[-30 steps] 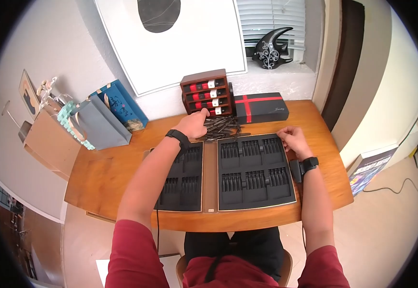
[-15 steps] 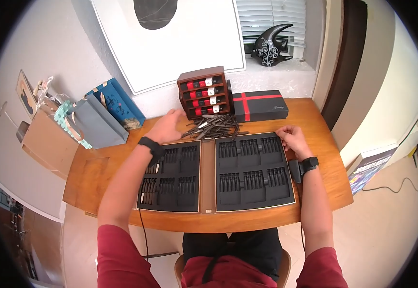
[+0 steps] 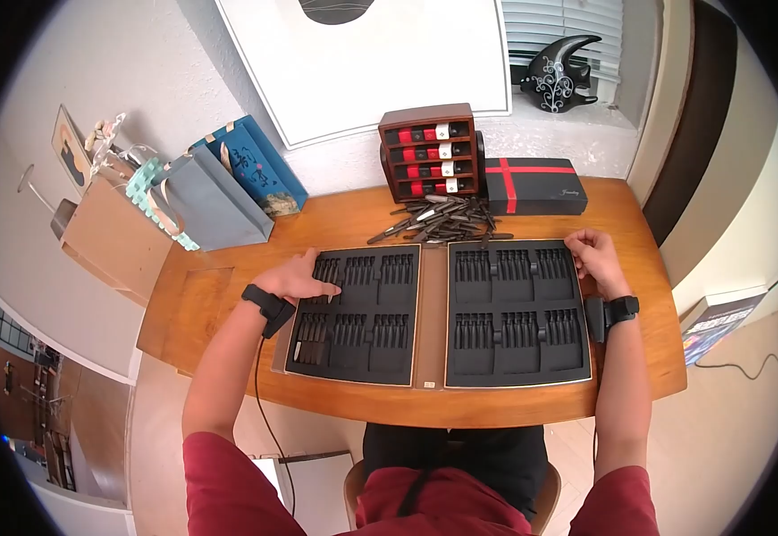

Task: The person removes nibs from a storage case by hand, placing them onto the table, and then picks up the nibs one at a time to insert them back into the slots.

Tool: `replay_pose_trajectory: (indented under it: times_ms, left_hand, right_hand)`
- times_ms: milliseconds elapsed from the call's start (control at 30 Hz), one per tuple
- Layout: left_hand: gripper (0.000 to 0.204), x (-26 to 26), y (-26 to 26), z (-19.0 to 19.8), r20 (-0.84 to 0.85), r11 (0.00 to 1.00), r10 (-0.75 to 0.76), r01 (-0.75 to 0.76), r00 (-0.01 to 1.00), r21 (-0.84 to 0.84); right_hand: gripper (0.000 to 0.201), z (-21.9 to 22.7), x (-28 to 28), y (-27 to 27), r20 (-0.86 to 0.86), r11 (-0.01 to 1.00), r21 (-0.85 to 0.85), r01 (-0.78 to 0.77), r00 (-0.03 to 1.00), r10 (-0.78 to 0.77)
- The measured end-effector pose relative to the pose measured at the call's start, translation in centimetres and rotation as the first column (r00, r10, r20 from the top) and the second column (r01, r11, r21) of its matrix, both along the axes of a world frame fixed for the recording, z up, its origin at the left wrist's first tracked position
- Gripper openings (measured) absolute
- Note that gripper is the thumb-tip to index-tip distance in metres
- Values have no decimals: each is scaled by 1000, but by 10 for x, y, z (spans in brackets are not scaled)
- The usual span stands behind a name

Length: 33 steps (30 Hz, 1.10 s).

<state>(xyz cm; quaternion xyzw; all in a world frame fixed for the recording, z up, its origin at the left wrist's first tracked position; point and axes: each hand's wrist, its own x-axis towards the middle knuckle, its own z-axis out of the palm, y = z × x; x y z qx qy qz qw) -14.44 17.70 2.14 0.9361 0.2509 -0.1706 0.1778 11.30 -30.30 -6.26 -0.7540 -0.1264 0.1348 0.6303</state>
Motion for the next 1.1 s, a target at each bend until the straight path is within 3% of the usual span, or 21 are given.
replay_pose_trajectory:
  times_ms: [267, 367, 433, 567, 633, 767, 833, 1100]
  left_hand:
    - [99, -2, -3, 11, -42, 998, 51, -52, 998, -37]
    - [103, -5, 8, 1, -8, 989, 72, -72, 997, -131]
    - [105, -8, 17, -9, 96, 958, 76, -46, 993, -282]
    - [105, -7, 10, -2, 56, 955, 130, -110, 990, -275]
    - [103, -9, 7, -1, 102, 929, 168, -123, 981, -348]
    - [103, -4, 3, -13, 133, 963, 149, -113, 980, -246]
    - [101, 0, -9, -13, 116, 987, 162, -162, 980, -16]
    - [97, 5, -10, -18, 25, 987, 159, -159, 987, 22]
  right_hand:
    - [15, 2, -2, 1, 2, 1000, -12, 14, 1000, -14]
    - [16, 1, -1, 1, -1, 1000, -2, 17, 1000, -17]
    - [14, 1, -1, 2, -2, 1000, 9, 22, 1000, -22]
    - [14, 3, -2, 2, -3, 1000, 0, 22, 1000, -22]
    - [14, 3, -3, 2, 2, 1000, -3, 20, 1000, -20]
    - [16, 4, -4, 2, -3, 1000, -5, 21, 1000, -21]
    - [16, 3, -3, 1, 6, 1000, -14, 16, 1000, -16]
    - [16, 5, -4, 1, -5, 1000, -8, 7, 1000, -7]
